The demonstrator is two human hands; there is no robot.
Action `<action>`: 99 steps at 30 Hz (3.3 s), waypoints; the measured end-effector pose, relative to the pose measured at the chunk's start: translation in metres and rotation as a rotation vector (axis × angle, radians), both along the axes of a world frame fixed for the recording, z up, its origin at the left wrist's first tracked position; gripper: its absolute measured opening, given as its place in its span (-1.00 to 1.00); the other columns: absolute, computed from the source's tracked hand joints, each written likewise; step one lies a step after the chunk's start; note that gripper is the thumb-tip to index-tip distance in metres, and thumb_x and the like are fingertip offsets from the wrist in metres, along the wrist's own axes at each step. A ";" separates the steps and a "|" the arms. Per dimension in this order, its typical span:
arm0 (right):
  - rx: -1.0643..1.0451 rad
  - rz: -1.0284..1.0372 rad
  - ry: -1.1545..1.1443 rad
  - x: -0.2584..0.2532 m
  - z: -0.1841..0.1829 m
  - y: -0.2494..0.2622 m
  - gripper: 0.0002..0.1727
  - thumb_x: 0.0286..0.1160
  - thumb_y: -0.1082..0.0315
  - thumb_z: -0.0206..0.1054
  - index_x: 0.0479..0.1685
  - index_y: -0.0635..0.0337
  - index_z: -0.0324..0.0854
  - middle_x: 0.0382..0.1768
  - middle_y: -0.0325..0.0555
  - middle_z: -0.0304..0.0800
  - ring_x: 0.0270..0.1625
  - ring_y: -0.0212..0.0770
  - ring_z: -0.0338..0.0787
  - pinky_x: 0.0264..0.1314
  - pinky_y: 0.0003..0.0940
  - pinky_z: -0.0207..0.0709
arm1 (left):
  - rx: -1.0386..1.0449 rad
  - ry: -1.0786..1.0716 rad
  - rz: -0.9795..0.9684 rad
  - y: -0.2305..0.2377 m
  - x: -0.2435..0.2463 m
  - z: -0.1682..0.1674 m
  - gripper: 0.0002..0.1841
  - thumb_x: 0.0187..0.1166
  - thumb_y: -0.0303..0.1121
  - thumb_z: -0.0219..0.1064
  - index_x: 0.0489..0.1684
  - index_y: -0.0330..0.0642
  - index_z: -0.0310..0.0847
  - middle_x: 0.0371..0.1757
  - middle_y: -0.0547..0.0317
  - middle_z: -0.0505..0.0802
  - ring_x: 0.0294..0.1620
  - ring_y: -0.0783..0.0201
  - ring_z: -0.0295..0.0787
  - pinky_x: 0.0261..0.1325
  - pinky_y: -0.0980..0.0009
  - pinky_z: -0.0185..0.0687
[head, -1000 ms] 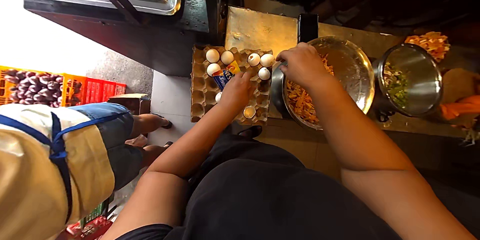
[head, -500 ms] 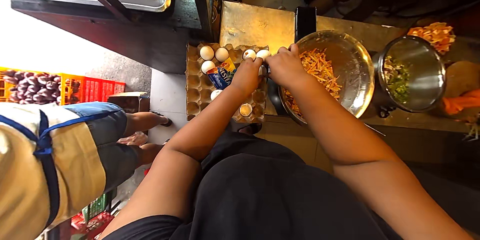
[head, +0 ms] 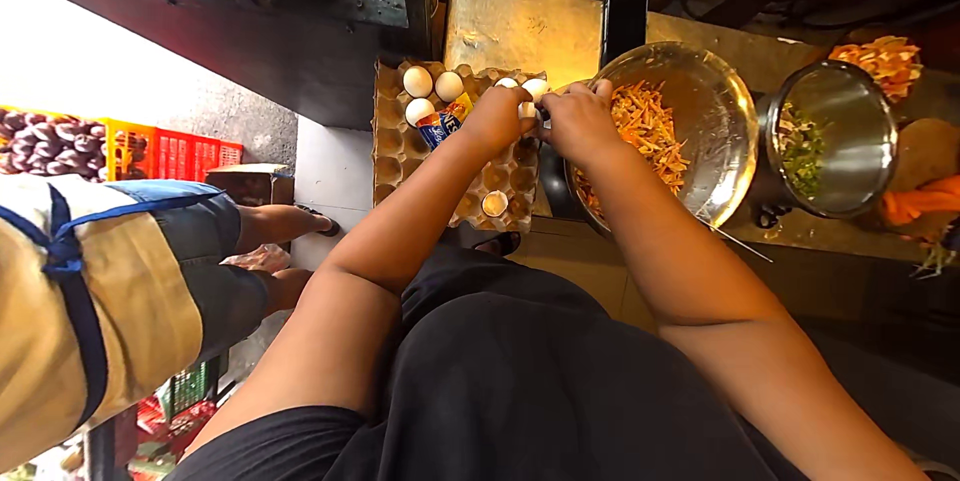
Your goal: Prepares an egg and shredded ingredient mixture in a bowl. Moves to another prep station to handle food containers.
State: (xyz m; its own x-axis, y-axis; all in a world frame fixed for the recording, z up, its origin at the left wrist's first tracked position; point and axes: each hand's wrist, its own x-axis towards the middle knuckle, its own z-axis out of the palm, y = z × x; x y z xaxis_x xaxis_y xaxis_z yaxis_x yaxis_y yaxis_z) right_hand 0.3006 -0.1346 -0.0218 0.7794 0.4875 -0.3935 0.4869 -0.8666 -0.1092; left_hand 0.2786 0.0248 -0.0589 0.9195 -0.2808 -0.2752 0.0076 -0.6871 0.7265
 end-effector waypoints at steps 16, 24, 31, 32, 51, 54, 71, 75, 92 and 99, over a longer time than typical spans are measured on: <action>0.048 -0.016 -0.017 0.000 -0.004 -0.009 -0.66 0.53 0.33 0.45 0.25 0.19 0.76 0.14 0.12 0.88 0.48 0.22 0.65 0.67 0.44 0.03 | 0.144 0.154 -0.027 0.003 0.023 0.011 -0.44 0.66 0.08 0.31 0.04 -0.38 0.75 0.09 -0.24 0.82 0.23 -0.13 0.75 0.37 -0.13 0.54; 0.052 -0.025 -0.035 -0.003 0.001 -0.006 -0.63 0.53 0.29 0.47 0.26 0.25 0.72 0.08 0.20 0.87 0.43 0.29 0.67 0.67 0.45 0.02 | 0.091 0.155 -0.013 0.002 0.022 0.012 -0.48 0.71 0.02 0.28 0.07 -0.39 0.74 0.07 -0.25 0.83 0.13 -0.10 0.80 0.32 -0.11 0.59; 0.178 -0.087 -0.010 0.005 0.026 -0.012 -0.55 0.61 0.24 0.38 0.47 0.07 0.62 0.14 0.03 0.89 0.43 0.21 0.68 0.64 0.43 0.02 | -0.109 0.241 0.092 0.013 0.018 0.040 -0.51 0.74 -0.02 0.26 0.30 -0.30 0.66 0.07 -0.13 0.83 0.03 0.10 0.85 0.26 0.09 0.71; 0.191 -0.095 -0.007 0.005 0.031 -0.012 -0.55 0.60 0.23 0.39 0.46 0.05 0.62 0.15 -0.03 0.90 0.43 0.18 0.69 0.65 0.41 0.02 | -0.124 0.227 0.100 0.015 0.017 0.044 -0.52 0.74 -0.02 0.26 0.30 -0.28 0.66 0.06 -0.11 0.83 0.01 0.13 0.85 0.23 0.13 0.74; 0.405 -0.049 0.069 0.004 0.040 -0.010 -0.62 0.63 0.47 0.23 0.38 0.18 0.67 0.23 0.11 0.81 0.22 -0.03 0.84 0.39 -0.15 0.65 | -0.522 0.299 0.226 0.037 -0.014 0.048 -0.61 0.74 -0.23 0.29 0.43 -0.22 0.57 0.15 0.08 0.82 -0.04 0.42 0.84 0.10 0.46 0.77; 0.411 -0.068 0.018 0.004 0.029 -0.011 -0.64 0.61 0.50 0.21 0.31 0.21 0.72 0.17 0.11 0.86 0.20 0.00 0.86 0.40 -0.12 0.64 | -0.556 0.276 0.211 0.037 -0.018 0.037 -0.56 0.73 -0.24 0.32 0.49 -0.24 0.52 0.17 0.05 0.81 -0.02 0.41 0.85 0.12 0.44 0.78; 0.368 -0.345 -0.033 -0.007 0.043 -0.015 -0.77 0.60 0.36 0.32 0.08 0.23 0.79 -0.02 0.05 0.91 0.06 -0.11 0.88 0.29 -0.10 0.67 | -0.349 -0.015 0.158 0.053 -0.058 0.007 -0.55 0.62 -0.35 0.41 0.49 -0.17 0.60 0.25 -0.04 0.82 0.06 0.25 0.84 0.26 0.31 0.71; 0.427 -0.421 0.132 -0.025 0.048 -0.024 -0.80 0.59 0.33 0.42 0.03 0.25 0.77 -0.03 0.03 0.88 -0.07 -0.14 0.91 0.15 -0.09 0.80 | -0.413 0.030 0.080 0.052 -0.078 0.008 -0.54 0.56 -0.48 0.44 0.47 -0.21 0.57 0.24 -0.07 0.82 0.08 0.21 0.84 0.27 0.27 0.72; 0.020 -0.296 -0.067 -0.021 0.038 0.014 -0.76 0.58 0.38 0.29 0.01 0.36 0.75 0.11 0.32 0.81 0.29 0.32 0.77 0.33 0.34 0.56 | -0.136 -0.098 -0.054 0.033 -0.116 -0.005 -0.57 0.45 -0.48 0.53 0.31 -0.27 0.64 0.24 -0.24 0.76 0.36 -0.18 0.68 0.53 -0.04 0.49; -0.196 -0.147 -0.145 -0.017 0.004 0.042 -0.72 0.65 0.41 0.25 0.11 0.48 0.68 0.18 0.48 0.73 0.32 0.47 0.73 0.25 0.40 0.59 | -0.141 -0.079 -0.003 0.035 -0.123 -0.003 -0.53 0.48 -0.40 0.53 0.37 -0.25 0.61 0.26 -0.23 0.74 0.32 -0.14 0.70 0.48 0.00 0.54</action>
